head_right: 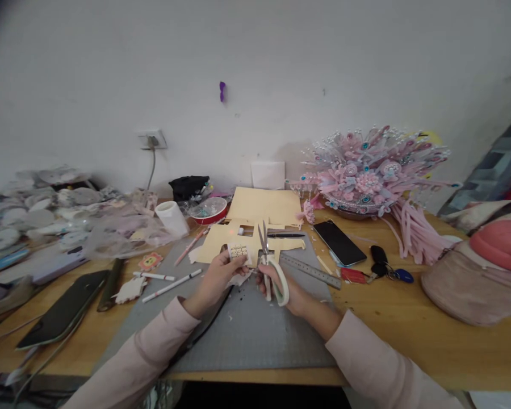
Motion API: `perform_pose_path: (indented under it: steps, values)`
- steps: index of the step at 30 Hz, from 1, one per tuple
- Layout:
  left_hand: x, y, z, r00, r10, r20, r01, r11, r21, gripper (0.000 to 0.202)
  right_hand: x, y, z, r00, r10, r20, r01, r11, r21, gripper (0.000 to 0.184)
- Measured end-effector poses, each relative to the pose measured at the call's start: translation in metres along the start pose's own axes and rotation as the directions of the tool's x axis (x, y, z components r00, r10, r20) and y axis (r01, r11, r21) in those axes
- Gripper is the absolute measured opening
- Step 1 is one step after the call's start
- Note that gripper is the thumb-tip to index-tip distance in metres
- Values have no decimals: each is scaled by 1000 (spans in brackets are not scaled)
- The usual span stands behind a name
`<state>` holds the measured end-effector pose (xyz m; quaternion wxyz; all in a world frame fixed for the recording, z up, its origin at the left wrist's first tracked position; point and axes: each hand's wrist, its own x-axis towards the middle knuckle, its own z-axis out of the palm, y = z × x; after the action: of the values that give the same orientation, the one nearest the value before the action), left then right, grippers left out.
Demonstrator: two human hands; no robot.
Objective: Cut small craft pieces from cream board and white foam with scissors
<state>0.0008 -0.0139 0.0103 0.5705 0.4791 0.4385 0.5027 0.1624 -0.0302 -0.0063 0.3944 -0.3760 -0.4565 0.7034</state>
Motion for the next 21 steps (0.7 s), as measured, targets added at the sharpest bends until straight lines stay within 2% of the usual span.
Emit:
perform_pose_path:
  steps: [4, 9, 14, 18, 21]
  values:
    - [2, 0, -1, 992, 77, -104, -80, 996, -26, 30, -6, -3, 0, 978, 101, 185, -116, 991, 72, 40]
    - [4, 0, -5, 969, 128, -212, -151, 984, -93, 26, -13, -5, 4, 955, 137, 264, -144, 989, 10, 42]
    - [6, 3, -8, 943, 144, -300, -193, 971, -138, 29, -13, 2, 6, 960, 51, 274, -45, 999, -30, 45]
    - [8, 1, -9, 943, 129, -307, -180, 973, -143, 30, -9, 10, 2, 962, -8, 272, 34, 995, -90, 44]
    - [9, -1, -10, 943, 128, -306, -171, 978, -119, 30, -7, 13, 1, 961, -14, 276, 49, 992, -119, 44]
